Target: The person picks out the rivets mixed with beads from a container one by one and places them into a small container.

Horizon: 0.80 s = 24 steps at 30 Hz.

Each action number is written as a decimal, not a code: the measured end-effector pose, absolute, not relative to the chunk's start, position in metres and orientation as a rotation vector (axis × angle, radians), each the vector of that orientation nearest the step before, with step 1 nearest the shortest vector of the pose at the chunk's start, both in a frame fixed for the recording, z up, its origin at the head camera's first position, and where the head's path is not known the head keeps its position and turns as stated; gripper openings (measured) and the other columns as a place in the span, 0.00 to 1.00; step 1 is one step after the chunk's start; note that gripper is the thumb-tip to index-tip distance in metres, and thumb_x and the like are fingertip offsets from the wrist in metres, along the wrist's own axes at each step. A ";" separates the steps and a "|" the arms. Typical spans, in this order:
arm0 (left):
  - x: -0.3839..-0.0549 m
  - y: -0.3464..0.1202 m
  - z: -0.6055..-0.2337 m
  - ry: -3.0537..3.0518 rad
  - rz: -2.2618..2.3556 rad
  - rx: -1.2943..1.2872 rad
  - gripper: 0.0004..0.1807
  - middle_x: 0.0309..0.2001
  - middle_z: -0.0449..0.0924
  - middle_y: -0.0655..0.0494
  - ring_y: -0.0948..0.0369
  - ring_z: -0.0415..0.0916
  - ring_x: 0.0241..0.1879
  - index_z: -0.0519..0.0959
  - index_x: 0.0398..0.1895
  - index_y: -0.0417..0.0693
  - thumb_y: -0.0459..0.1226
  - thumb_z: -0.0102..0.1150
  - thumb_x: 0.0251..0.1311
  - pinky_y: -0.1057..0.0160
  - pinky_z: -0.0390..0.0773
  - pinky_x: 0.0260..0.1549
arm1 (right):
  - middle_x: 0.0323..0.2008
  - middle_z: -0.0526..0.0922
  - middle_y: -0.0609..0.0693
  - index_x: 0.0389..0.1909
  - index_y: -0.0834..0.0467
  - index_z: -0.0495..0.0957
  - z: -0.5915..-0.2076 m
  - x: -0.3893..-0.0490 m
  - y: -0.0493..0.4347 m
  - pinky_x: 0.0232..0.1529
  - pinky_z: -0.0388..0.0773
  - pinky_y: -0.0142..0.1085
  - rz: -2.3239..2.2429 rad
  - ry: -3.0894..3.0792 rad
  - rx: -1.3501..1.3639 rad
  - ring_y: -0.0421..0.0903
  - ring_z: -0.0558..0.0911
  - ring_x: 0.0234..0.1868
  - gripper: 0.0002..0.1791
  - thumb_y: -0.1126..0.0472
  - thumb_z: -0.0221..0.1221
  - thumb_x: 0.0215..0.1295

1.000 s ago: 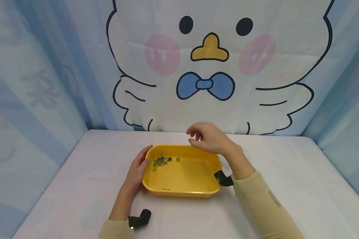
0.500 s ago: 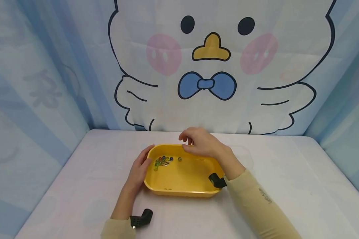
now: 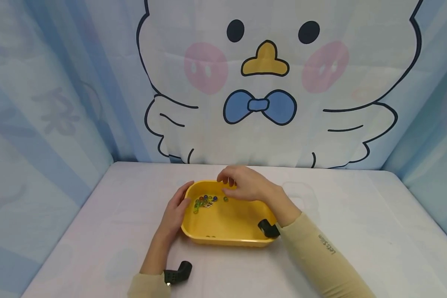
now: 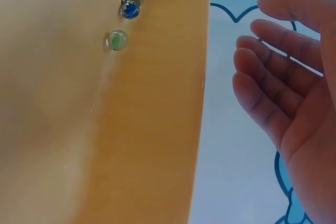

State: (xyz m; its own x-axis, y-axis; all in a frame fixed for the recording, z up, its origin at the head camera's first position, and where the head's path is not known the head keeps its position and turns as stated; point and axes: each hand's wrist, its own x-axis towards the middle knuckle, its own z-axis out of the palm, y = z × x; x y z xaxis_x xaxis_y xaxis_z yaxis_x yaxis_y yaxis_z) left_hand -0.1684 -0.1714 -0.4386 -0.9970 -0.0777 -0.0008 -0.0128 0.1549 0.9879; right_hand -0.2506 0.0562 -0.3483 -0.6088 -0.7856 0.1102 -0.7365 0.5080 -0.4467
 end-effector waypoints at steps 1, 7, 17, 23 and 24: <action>-0.168 -0.172 -0.438 -2.349 -2.007 0.094 0.27 0.76 0.59 0.50 0.52 0.55 0.75 0.63 0.76 0.51 0.34 0.41 0.75 0.51 0.54 0.73 | 0.41 0.81 0.50 0.53 0.61 0.81 -0.349 -0.251 0.055 0.45 0.78 0.34 -0.705 2.628 -1.334 0.48 0.77 0.41 0.17 0.62 0.64 0.65; -0.167 -0.171 -0.439 -2.337 -2.008 0.081 0.27 0.76 0.58 0.49 0.52 0.55 0.75 0.62 0.76 0.50 0.33 0.40 0.75 0.50 0.54 0.73 | 0.45 0.83 0.52 0.55 0.61 0.80 -0.352 -0.250 0.051 0.47 0.78 0.35 -0.693 2.586 -1.364 0.45 0.77 0.42 0.19 0.62 0.64 0.64; -0.168 -0.170 -0.441 -2.335 -1.994 0.079 0.27 0.76 0.59 0.48 0.52 0.56 0.74 0.63 0.76 0.49 0.32 0.40 0.75 0.50 0.55 0.72 | 0.41 0.82 0.51 0.54 0.60 0.81 -0.359 -0.253 0.045 0.43 0.78 0.33 -0.694 2.476 -1.413 0.45 0.77 0.40 0.17 0.62 0.64 0.64; -0.168 -0.170 -0.440 -2.330 -1.995 0.073 0.27 0.76 0.60 0.48 0.51 0.56 0.74 0.63 0.76 0.49 0.32 0.40 0.74 0.50 0.55 0.72 | 0.41 0.82 0.48 0.54 0.59 0.81 -0.366 -0.257 0.043 0.43 0.79 0.32 -0.677 2.450 -1.416 0.44 0.77 0.40 0.17 0.63 0.65 0.64; -0.168 -0.170 -0.440 -2.331 -1.991 0.074 0.27 0.76 0.60 0.48 0.51 0.56 0.74 0.63 0.76 0.49 0.32 0.40 0.74 0.50 0.55 0.72 | 0.42 0.82 0.48 0.54 0.59 0.81 -0.366 -0.257 0.042 0.43 0.79 0.32 -0.677 2.444 -1.413 0.44 0.77 0.40 0.17 0.63 0.65 0.64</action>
State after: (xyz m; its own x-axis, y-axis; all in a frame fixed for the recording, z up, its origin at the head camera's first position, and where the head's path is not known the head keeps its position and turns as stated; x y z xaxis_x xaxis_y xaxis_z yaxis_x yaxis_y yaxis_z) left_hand -0.1676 -0.1704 -0.4400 -0.9960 -0.0856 0.0256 0.0119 0.1569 0.9876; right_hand -0.2569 0.0421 -0.3660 -0.5046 -0.8630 0.0252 -0.7531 0.4257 -0.5016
